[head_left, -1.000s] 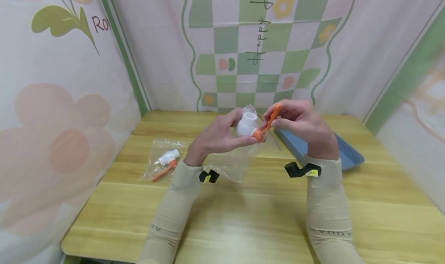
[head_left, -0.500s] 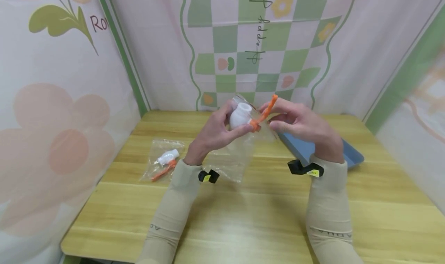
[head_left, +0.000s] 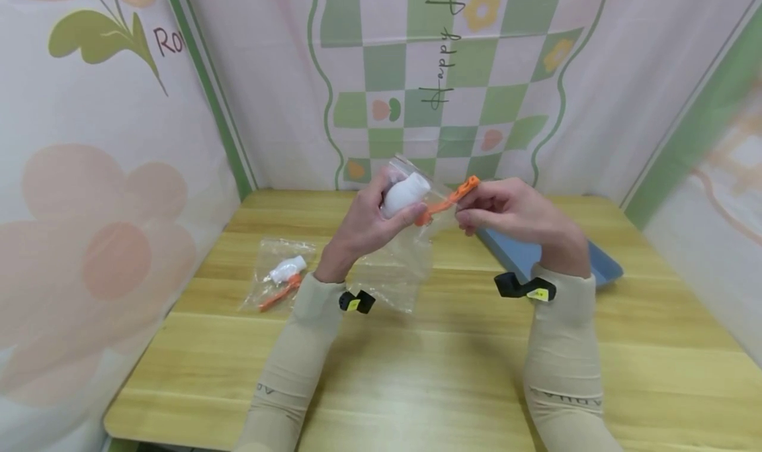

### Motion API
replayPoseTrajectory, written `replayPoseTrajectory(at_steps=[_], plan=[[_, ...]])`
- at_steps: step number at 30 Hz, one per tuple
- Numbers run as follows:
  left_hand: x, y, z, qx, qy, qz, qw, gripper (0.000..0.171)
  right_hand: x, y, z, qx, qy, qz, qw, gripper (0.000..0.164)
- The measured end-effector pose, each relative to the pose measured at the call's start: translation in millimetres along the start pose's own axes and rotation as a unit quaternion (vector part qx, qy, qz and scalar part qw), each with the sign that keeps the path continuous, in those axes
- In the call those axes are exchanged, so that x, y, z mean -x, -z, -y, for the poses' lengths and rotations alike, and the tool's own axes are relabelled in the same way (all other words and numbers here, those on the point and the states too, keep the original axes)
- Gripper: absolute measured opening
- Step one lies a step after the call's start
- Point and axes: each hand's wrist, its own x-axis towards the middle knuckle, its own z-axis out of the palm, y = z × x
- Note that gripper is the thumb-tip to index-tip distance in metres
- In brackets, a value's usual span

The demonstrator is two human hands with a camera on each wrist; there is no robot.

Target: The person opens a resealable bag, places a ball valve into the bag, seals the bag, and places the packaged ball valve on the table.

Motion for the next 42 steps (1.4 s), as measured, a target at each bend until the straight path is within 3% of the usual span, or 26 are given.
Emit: replayPoseTrajectory(at_steps=[6,11,14,18,24,29,35,42], plan=[[-0.3,4.2,-26.0,0.017,0.002,-0.004,0.9999,0.030,-2,-2,18,-0.023,0.031,-0.114,0.993,0.017],[0.1,4.8,-28.7,0.039,0.010,-0.006,0.9992,0.027,-4,-4,21,-0.044,0.072,-0.164,0.983,0.016],[0.4,4.4,-26.8,0.064,0.025,-0.007,0.9977,0.026,-4,-4,13,-0.066,0.098,-0.173,0.978,0.015],[-0.4,3.4,-22.8,0.100,0.020,-0.012,0.9947,0.019,-4,-4,5,-0.072,0.118,-0.180,0.974,0.012],[-1.7,3.9,-19.1,0.145,0.002,-0.050,0.9881,0.010,-4,-5,2,-0.032,0.116,-0.182,0.976,0.015],[-2.1,4.4,-16.4,0.134,-0.008,-0.034,0.9903,0.007,-2,-3,10,-0.028,0.095,-0.202,0.974,0.013],[-1.0,10.1,-16.3,0.085,-0.001,-0.034,0.9958,0.007,1,1,24,0.046,0.054,-0.196,0.978,0.014],[-1.0,16.5,-17.3,0.031,-0.001,-0.022,0.9993,0.007,7,8,7,0.066,0.020,-0.179,0.981,0.014]])
